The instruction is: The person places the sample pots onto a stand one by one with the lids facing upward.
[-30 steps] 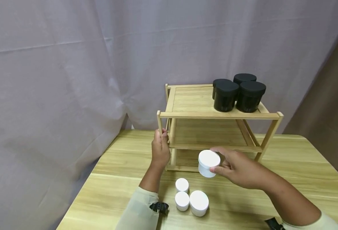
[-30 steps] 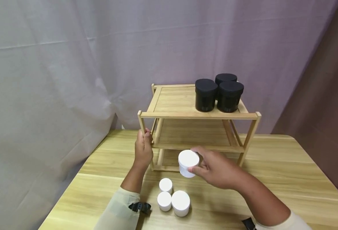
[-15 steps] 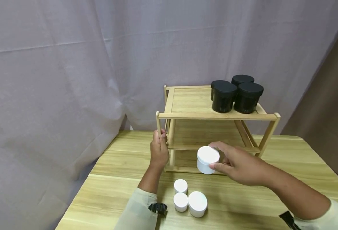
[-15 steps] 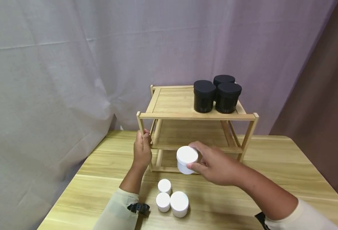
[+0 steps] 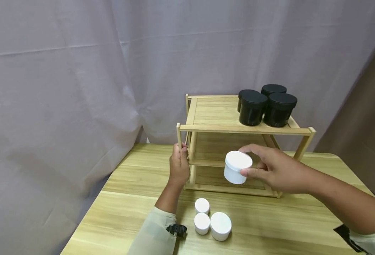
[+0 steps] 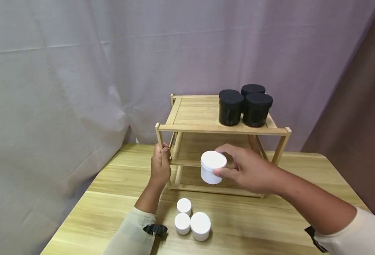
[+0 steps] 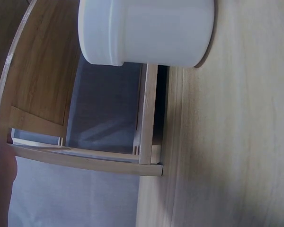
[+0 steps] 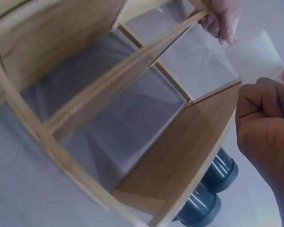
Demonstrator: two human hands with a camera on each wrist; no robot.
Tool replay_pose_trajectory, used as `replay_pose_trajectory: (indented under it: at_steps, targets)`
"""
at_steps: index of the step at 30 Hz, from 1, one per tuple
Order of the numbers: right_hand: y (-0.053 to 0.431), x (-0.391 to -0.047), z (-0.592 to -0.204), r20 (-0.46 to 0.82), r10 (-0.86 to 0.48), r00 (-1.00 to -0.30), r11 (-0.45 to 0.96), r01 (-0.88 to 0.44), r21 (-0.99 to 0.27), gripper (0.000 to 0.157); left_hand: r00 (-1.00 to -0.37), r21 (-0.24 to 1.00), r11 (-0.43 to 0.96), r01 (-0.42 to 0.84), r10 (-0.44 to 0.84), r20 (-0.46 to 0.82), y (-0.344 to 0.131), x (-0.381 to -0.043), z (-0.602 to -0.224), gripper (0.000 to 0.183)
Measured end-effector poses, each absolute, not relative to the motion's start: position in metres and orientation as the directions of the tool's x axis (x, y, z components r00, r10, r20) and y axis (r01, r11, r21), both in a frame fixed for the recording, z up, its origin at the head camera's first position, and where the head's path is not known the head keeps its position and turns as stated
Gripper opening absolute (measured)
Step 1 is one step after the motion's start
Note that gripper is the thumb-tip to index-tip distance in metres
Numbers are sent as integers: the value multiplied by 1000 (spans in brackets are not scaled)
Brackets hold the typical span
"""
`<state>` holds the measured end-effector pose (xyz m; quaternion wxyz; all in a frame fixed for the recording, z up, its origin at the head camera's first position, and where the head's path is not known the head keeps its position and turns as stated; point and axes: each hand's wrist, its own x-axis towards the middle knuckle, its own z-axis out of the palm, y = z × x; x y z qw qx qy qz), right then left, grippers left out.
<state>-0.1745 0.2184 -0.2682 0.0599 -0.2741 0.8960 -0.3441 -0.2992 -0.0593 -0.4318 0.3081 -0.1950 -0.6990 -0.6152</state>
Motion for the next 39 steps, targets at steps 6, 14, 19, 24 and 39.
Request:
replay_pose_trajectory:
  at_steps: [6,14,19,24,39]
  targets:
    - [216,-178,-250,107,-515,-850,616,-454,-644,50,-724,731,193,655,-117,680,-58,-300,-432,20]
    - [213,-181,-229,169,-493,-853,636,-487,-599,42,-725,729,182,659,-101,681,-56,-300,-432,20]
    - [213,-189,-214,141,-474,-869,679,-463,-569,45,-722,726,183,663,-99,684,-55,-301,-432,19]
    - [215,-197,-198,87,-463,-882,723,-433,-539,47,-727,730,187,657,-97,680,-55,-301,-433,20]
    - [217,-223,-155,49,-533,-845,624,-432,-652,45,-723,729,171,663,-106,683,-57,-301,-432,19]
